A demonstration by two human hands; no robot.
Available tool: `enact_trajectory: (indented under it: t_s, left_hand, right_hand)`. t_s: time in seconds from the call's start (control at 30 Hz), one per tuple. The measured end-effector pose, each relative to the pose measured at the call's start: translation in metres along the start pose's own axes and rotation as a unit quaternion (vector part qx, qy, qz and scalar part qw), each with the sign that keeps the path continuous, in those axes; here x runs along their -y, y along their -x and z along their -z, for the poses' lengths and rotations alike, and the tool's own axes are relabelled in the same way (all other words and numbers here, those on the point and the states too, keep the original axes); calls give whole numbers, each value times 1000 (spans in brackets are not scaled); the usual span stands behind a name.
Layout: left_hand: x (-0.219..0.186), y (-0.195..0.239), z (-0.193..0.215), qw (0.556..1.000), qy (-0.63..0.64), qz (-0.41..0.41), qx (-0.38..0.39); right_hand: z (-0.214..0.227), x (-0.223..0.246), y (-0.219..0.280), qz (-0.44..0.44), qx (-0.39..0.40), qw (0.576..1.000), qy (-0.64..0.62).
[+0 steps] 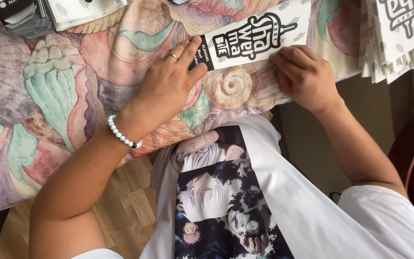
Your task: The person handles a sheet of paper containing multiple printed labels, repeatedly peeling individual black-and-white stickers from the sheet and applying them onto pre-printed paper sleeves laid out on a table.
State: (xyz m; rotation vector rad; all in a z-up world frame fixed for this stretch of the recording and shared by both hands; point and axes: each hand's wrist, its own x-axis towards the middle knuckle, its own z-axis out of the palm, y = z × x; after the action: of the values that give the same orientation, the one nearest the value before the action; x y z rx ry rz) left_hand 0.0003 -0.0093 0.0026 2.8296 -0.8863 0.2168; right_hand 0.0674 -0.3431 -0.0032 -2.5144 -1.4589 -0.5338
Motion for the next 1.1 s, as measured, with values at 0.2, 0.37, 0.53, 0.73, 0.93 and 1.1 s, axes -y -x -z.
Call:
enact_trajectory:
  t_s: [0.2,0.37,0.53,0.73,0.93,1.1]
  left_hand:
    - [-4,-1,3,998,-28,13,58]
    - [-6,-4,3,997,-73,9,33]
    - [-6,-3,-1,998,-55,16,15]
    - [-6,-3,-5,997,-68,24,-17]
    - [-4,-3,-3,998,-49,30,-18]
    - [-3,-3,-1,999,-35,28,-14]
  right_hand:
    - [-7,-9,10,-12,13,1000,-9]
    - [-14,13,-24,-42,-18,997,-67]
    - [-40,45,-77,-10,15,1000,-12]
    - [-48,53,-109,6,31,999,45]
    - [-46,41,-105,-15,42,999,28]
    - [-41,16,-90,-34,22,998,52]
